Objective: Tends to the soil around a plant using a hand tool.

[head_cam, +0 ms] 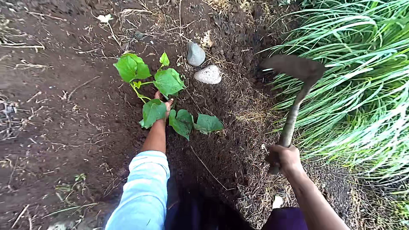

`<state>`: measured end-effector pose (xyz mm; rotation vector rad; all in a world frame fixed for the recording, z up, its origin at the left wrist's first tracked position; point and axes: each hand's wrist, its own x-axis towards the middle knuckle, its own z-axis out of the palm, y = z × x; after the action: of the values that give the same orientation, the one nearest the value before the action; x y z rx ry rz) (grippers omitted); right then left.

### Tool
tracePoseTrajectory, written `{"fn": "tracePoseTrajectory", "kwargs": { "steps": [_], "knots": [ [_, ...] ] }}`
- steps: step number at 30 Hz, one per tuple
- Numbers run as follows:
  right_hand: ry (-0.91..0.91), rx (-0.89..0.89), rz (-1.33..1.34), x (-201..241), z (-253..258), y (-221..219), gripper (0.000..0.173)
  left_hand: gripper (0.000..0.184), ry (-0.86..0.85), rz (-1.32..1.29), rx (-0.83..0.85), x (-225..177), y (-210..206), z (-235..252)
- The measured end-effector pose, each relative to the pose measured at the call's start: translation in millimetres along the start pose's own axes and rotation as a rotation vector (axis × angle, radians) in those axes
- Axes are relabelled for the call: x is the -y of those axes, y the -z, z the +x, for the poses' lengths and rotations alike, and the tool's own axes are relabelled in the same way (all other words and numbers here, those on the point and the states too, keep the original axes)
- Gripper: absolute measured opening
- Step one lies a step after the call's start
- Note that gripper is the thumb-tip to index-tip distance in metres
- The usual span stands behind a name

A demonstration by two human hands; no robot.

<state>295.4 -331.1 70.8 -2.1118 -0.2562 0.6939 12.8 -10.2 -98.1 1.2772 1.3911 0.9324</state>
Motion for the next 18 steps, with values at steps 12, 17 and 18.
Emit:
{"fn": "tracePoseTrajectory", "kwargs": {
  "steps": [12, 17, 18],
  "knots": [
    [-0.582, 0.516, -0.143, -101, -48, -7, 0.010, 0.056, -0.070, 0.611, 0.096, -126, -49, -73],
    [-0.092, 0.140, -0.710, -34, -35, 52, 0.034, 0.106, -0.500, 0.955, 0.799, -78, -168, -146],
    [-0.001, 0.048, -0.649, -20, -37, 58, 0.033, 0.118, -0.442, 1.002, 0.841, -63, -178, -145]
  ]
}}
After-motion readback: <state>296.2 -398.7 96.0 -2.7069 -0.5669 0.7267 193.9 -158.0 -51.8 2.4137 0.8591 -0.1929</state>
